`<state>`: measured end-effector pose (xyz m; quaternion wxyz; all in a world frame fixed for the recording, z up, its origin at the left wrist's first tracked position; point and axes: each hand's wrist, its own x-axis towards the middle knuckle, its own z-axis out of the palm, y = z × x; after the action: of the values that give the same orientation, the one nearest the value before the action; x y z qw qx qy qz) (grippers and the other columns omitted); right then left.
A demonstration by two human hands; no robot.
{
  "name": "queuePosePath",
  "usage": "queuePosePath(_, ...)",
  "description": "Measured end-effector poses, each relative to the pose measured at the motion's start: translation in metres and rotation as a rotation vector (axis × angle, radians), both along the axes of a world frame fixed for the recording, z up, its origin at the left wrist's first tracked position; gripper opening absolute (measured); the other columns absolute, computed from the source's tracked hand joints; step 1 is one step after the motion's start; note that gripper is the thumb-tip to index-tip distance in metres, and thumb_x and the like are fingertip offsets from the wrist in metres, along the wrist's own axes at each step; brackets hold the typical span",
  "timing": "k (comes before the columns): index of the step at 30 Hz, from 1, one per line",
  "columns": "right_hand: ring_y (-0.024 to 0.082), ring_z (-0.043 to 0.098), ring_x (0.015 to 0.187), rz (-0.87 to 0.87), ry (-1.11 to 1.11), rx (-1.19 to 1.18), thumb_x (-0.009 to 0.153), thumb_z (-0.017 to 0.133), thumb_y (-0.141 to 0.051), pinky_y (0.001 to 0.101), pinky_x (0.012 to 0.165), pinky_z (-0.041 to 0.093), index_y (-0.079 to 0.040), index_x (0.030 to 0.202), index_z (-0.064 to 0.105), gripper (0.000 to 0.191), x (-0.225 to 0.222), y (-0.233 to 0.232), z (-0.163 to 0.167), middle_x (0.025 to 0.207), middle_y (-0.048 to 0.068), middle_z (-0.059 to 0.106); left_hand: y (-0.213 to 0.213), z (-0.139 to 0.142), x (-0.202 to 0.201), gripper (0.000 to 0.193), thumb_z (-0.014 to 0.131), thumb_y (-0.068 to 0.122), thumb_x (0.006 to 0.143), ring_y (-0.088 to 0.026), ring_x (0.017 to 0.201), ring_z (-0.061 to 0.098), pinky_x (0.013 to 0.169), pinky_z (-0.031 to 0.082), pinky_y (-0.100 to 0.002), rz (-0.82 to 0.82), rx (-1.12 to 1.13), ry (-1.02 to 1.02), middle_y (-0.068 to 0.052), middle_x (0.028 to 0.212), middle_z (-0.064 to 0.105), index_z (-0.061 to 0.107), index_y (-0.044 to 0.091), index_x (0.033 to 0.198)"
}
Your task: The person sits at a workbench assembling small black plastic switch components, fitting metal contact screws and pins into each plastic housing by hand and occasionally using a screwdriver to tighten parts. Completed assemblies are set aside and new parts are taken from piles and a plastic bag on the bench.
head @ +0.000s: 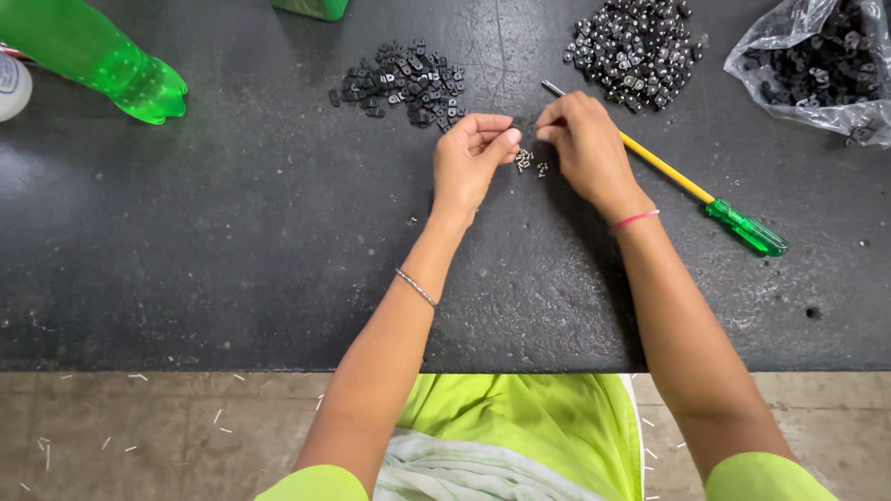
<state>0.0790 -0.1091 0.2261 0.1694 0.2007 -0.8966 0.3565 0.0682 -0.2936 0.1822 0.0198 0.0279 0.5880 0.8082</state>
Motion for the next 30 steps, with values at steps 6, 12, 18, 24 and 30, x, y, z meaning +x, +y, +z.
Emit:
queuePosePath(6, 0.035, 0.064, 0.098, 0.034, 0.022, -0.126, 0.099, 0.067, 0.003, 0.0419, 0.086, 0.050, 0.002, 0.105, 0.056, 0.013, -0.005, -0.005, -0.006, 0.103, 0.017, 0.063, 0.003, 0.000, -0.003, 0.019, 0.077, 0.003, 0.089, -0.012, 0.080, 0.072, 0.073, 0.061, -0.026, -0.007, -0.012, -0.007, -0.008, 0.093, 0.074, 0.069, -0.004, 0.105)
queuePosePath(12, 0.035, 0.063, 0.097, 0.030, 0.038, -0.124, 0.100, 0.067, 0.003, 0.0419, 0.085, 0.050, 0.002, 0.105, 0.056, 0.012, -0.008, -0.010, -0.005, 0.103, 0.016, 0.063, 0.004, 0.003, -0.005, 0.018, 0.078, 0.004, 0.089, -0.011, 0.079, 0.071, 0.073, 0.062, -0.025, -0.018, -0.016, 0.006, -0.008, 0.091, 0.075, 0.069, -0.004, 0.103)
queuePosePath(18, 0.033, 0.062, 0.094, 0.013, 0.002, -0.130, 0.100, 0.067, 0.002, 0.0409, 0.083, 0.050, 0.001, 0.104, 0.057, 0.010, -0.007, -0.014, -0.002, 0.102, 0.016, 0.063, 0.001, 0.007, -0.004, 0.017, 0.079, 0.004, 0.089, -0.011, 0.078, 0.071, 0.072, 0.061, -0.025, -0.026, -0.053, 0.016, -0.008, 0.090, 0.075, 0.069, -0.004, 0.101)
queuePosePath(24, 0.026, 0.066, 0.091, 0.018, -0.073, -0.190, 0.099, 0.067, 0.003, 0.0358, 0.083, 0.052, 0.002, 0.105, 0.057, 0.012, -0.002, -0.016, 0.005, 0.101, 0.013, 0.066, 0.001, 0.009, -0.002, 0.014, 0.077, 0.003, 0.090, -0.010, 0.079, 0.071, 0.073, 0.061, -0.025, -0.044, -0.075, 0.063, -0.006, 0.090, 0.075, 0.070, -0.003, 0.100)
queuePosePath(30, 0.011, 0.066, 0.093, 0.067, -0.195, -0.363, 0.096, 0.063, 0.009, 0.0283, 0.085, 0.054, 0.002, 0.107, 0.068, 0.014, -0.003, -0.015, 0.008, 0.100, 0.006, 0.073, -0.002, 0.012, 0.000, 0.011, 0.076, 0.001, 0.091, -0.008, 0.080, 0.069, 0.073, 0.059, -0.023, -0.057, -0.141, 0.156, -0.004, 0.090, 0.074, 0.069, -0.003, 0.099)
